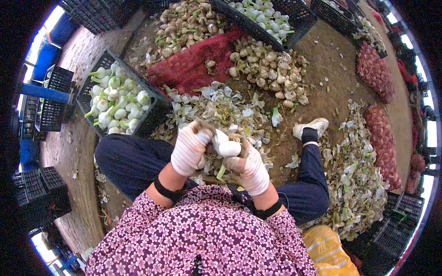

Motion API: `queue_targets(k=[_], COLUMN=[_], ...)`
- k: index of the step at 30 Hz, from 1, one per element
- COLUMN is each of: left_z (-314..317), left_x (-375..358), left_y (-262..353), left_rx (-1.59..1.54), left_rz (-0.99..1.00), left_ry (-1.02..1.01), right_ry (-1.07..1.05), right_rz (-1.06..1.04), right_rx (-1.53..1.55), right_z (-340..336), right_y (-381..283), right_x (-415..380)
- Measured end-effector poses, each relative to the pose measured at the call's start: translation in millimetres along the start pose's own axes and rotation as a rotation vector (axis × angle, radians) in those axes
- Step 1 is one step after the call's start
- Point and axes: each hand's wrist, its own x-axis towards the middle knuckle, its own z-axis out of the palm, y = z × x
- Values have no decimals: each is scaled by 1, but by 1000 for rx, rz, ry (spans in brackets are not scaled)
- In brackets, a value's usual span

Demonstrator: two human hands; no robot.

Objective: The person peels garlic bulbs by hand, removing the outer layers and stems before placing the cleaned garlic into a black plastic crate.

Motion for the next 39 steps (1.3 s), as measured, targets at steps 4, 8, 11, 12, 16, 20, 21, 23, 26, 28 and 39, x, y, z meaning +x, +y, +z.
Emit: queue_targets(k=[4,8,11,12,16,20,21,23,26,28,39], left_z=[6,0,-28,-41,-29,2,12,0,-15,-29,-38], left_x=[-5,0,32,37,24,-3,0,16,32,41,81], left_y=[3,-5,0,3,1,30,6,-21,-35,-34,-138], left_rx=[-258,-511,-988,-1087,-703,100,-110,33,-493,-439,-152], left_rz=[-87,-93,-149,-131,35,-20,-119,-106,-222,-191,-459], left_ry=[4,-101,219,304,-84,-256,-137,-95,102,241,197], right_ry=[57,7,-141,-141,-98,-47,-41,-36,48,109,-224], right_rz=[-80,95,140,143,1,-423,-309,-192,-365,52,-500], right_rx=[-124,13,306,306,69,-965,-1009,-1055,-807,-159,-596], right_z=[1,-6,3,4,3,-6,-2,5,-5,-10,44], right_y=[1,-6,-17,-14,-3,15,11,10,25,17,-17], right_x=[16,11,-3,-5,8,20,16,15,20,27,182])
